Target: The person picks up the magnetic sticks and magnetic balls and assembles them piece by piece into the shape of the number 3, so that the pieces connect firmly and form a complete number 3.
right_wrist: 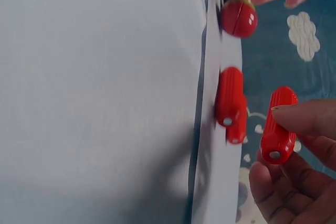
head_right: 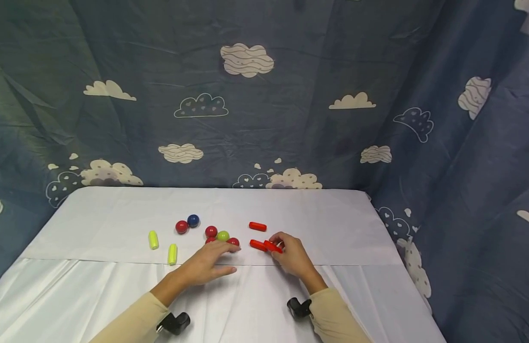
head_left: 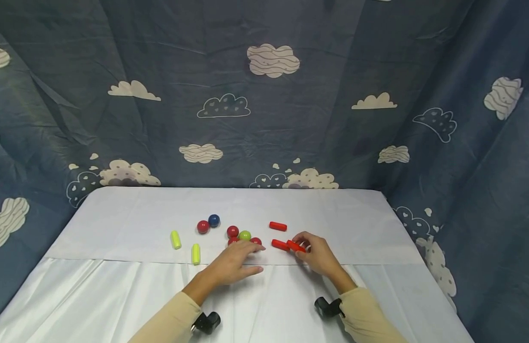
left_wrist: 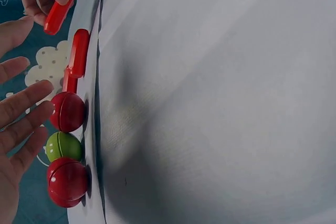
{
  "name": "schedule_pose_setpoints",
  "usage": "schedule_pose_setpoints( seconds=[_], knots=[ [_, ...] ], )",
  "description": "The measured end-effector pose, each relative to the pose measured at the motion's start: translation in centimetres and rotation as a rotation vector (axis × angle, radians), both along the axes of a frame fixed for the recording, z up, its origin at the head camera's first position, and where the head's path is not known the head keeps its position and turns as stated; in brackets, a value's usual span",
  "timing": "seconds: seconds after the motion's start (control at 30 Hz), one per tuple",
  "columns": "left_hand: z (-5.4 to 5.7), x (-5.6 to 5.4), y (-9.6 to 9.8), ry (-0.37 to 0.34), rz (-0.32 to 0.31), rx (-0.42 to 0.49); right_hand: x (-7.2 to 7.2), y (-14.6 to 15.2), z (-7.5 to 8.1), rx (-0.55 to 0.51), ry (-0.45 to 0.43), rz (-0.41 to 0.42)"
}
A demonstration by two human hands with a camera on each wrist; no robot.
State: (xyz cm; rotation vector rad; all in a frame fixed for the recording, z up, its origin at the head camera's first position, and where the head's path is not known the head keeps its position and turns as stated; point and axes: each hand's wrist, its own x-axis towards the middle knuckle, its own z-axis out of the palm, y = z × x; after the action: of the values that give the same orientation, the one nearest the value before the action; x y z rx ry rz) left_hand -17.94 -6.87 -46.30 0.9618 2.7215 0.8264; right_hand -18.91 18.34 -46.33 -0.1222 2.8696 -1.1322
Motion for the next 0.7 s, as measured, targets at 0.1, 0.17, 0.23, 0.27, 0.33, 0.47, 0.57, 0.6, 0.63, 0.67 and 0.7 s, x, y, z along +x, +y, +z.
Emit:
schedule_pose_setpoints(
  seconds=[0.1, 0.17, 0.23, 0.27, 0.33, 0.47, 0.57, 0.6, 0.63, 0.67, 0.7],
  knots=[
    [0.0, 0.0, -0.1, -0.058, 0.002, 0.055, 0.4, -0.5, -0.1, -0.028, 0.031, 0.039],
    [-0.2, -0.1, -0.2, -0.088, -0.007, 0.095, 0.7, -0.8, -0.2, -0.047, 0.051, 0.074],
    [-0.4, -0.1, -0.2, -0.107, -0.017, 0.130, 1.1, -1.1, -0.2, -0.062, 0.077, 0.112],
    [-0.6, -0.1, -0.2, -0.111, -0.018, 0.141, 1.2, -1.2, -0.2, -0.067, 0.086, 0.132],
    [-0.8, -0.1, -0.2, -0.129, -0.009, 0.166, 1.5, -1.5, -0.3, -0.071, 0.098, 0.165],
    [-1.0, 0.1, -0.3, -0.186, 0.035, 0.220, 1.8, -2.0, -0.3, -0.073, 0.093, 0.236],
    [-1.1, 0.3, -0.4, -0.224, 0.064, 0.264, 2.0, -2.5, -0.2, -0.087, 0.090, 0.297],
    [-1.1, 0.3, -0.4, -0.233, 0.071, 0.276, 2.1, -2.6, -0.2, -0.087, 0.094, 0.318],
    [-1.2, 0.4, -0.4, -0.242, 0.077, 0.287, 2.1, -2.8, -0.2, -0.091, 0.097, 0.336],
    [-1.3, 0.4, -0.5, -0.249, 0.083, 0.297, 2.2, -2.9, -0.2, -0.094, 0.100, 0.354],
    [-1.4, 0.5, -0.5, -0.261, 0.087, 0.310, 2.2, -3.1, -0.2, -0.097, 0.102, 0.370]
  ],
)
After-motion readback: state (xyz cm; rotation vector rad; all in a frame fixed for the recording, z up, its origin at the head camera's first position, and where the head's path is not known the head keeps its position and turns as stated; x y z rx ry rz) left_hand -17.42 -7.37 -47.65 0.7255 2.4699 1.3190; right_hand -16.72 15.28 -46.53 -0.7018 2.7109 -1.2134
